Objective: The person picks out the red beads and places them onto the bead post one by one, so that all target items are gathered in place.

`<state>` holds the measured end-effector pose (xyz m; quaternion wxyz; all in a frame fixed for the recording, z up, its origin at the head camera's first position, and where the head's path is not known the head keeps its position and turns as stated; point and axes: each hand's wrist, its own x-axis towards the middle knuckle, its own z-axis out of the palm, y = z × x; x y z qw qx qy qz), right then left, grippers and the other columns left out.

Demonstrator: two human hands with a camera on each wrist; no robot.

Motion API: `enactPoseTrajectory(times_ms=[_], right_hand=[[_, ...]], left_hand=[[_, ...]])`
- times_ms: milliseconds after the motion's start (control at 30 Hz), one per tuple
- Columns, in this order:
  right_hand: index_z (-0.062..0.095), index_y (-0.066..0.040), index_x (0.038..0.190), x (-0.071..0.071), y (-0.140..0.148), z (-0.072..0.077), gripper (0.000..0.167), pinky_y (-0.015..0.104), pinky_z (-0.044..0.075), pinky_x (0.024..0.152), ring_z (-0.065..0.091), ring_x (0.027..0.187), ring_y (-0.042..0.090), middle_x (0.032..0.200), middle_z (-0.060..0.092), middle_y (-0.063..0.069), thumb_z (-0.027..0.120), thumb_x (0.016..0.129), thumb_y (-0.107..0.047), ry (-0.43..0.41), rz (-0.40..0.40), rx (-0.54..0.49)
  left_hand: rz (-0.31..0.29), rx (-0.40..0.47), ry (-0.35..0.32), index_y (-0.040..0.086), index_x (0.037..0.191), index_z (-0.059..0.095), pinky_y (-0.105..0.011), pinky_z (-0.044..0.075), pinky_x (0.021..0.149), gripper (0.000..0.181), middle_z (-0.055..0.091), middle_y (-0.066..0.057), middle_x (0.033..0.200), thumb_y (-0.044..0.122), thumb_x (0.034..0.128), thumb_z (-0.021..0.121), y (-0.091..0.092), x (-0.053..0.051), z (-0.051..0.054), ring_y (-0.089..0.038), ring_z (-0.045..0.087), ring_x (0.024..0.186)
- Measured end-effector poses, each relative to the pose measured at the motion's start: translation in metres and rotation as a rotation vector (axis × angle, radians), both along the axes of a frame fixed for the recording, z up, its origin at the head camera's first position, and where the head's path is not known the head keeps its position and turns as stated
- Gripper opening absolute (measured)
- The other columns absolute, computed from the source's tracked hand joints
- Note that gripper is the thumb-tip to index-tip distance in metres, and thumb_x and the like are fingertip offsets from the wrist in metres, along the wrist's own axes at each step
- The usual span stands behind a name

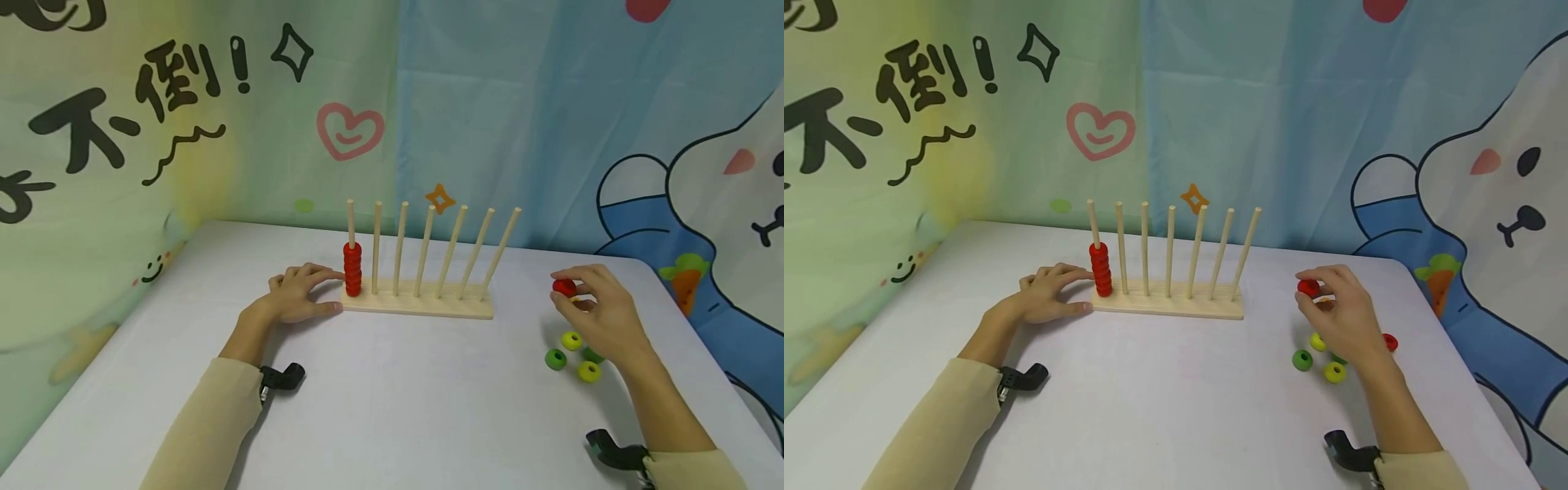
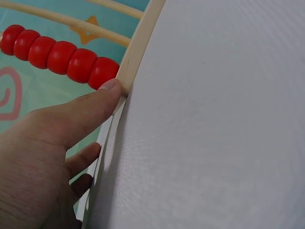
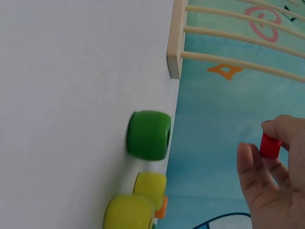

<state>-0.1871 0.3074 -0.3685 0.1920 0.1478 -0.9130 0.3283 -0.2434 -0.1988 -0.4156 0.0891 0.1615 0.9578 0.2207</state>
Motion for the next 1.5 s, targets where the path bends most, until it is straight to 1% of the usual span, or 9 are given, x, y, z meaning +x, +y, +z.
enactPoseTrajectory(times_ms=[67,100,233,333,533,800,1000,1200,1500], right_hand=[[0.066,-0.005,0.129,-0.001,-0.003,0.001,0.037,-0.002,0.040,0.077,0.060,0.100,0.034,0.125,0.056,0.019,0.073,0.093,-0.003,0.009,0.007,-0.009],[0.065,-0.006,0.130,-0.002,-0.005,0.001,0.038,-0.001,0.041,0.077,0.061,0.100,0.030,0.125,0.057,0.019,0.073,0.093,-0.003,0.013,0.008,-0.015],[0.062,-0.007,0.132,-0.004,-0.011,0.003,0.041,0.001,0.044,0.077,0.057,0.098,0.005,0.126,0.059,0.014,0.074,0.093,-0.003,0.028,0.015,-0.044],[0.062,-0.006,0.128,-0.006,-0.015,0.004,0.038,0.002,0.046,0.077,0.055,0.096,-0.005,0.124,0.059,0.010,0.074,0.092,-0.002,0.036,0.036,-0.076],[0.065,-0.006,0.124,-0.007,-0.022,0.005,0.034,0.004,0.047,0.077,0.058,0.096,0.000,0.120,0.059,0.007,0.074,0.091,0.001,0.029,0.060,-0.116],[0.067,-0.007,0.126,-0.009,-0.028,0.004,0.039,0.004,0.048,0.080,0.059,0.097,0.001,0.124,0.059,0.008,0.076,0.089,0.004,0.034,0.069,-0.131],[0.066,-0.006,0.129,-0.010,-0.032,0.003,0.043,0.004,0.047,0.080,0.058,0.101,0.002,0.127,0.057,0.009,0.072,0.089,0.008,0.026,0.081,-0.148],[0.068,-0.007,0.127,-0.010,-0.041,0.005,0.041,0.005,0.048,0.080,0.058,0.100,0.004,0.123,0.059,0.008,0.073,0.089,0.007,0.046,0.083,-0.171],[0.068,-0.007,0.127,-0.011,-0.050,0.010,0.041,0.007,0.050,0.080,0.059,0.099,0.006,0.121,0.060,0.006,0.074,0.089,0.007,0.049,0.130,-0.200]], left_hand=[[0.000,-0.001,0.001,0.039,0.149,0.051,-0.070,0.018,0.105,0.064,0.039,-0.009,0.158,0.062,0.0905,0.066,0.000,0.000,0.000,-0.044,0.032,0.140],[0.000,-0.001,0.002,0.039,0.149,0.051,-0.070,0.018,0.105,0.064,0.039,-0.009,0.158,0.062,0.0904,0.066,0.000,0.000,0.001,-0.044,0.032,0.140],[0.000,-0.004,0.004,0.039,0.149,0.051,-0.071,0.019,0.104,0.064,0.039,-0.009,0.158,0.062,0.0905,0.065,0.000,-0.001,0.001,-0.045,0.032,0.140],[-0.001,-0.010,0.005,0.039,0.149,0.050,-0.071,0.020,0.104,0.064,0.039,-0.010,0.158,0.063,0.0907,0.065,0.000,-0.002,0.000,-0.045,0.033,0.140],[0.004,-0.008,0.001,0.040,0.149,0.051,-0.071,0.020,0.104,0.064,0.039,-0.010,0.158,0.062,0.0904,0.065,-0.001,-0.001,0.001,-0.045,0.033,0.140],[0.002,-0.007,0.001,0.041,0.149,0.051,-0.070,0.020,0.104,0.064,0.039,-0.009,0.158,0.063,0.0902,0.065,-0.002,-0.001,-0.001,-0.044,0.033,0.140],[0.004,-0.013,0.001,0.040,0.149,0.050,-0.071,0.019,0.105,0.065,0.039,-0.008,0.159,0.065,0.0900,0.064,-0.002,-0.003,-0.002,-0.043,0.032,0.140],[0.001,-0.012,-0.003,0.040,0.149,0.050,-0.072,0.018,0.106,0.065,0.039,-0.008,0.159,0.063,0.0904,0.065,-0.002,-0.002,-0.001,-0.044,0.032,0.141],[-0.002,-0.012,0.000,0.040,0.149,0.050,-0.072,0.019,0.105,0.065,0.038,-0.009,0.159,0.064,0.0902,0.064,-0.001,-0.002,-0.001,-0.044,0.032,0.140]])
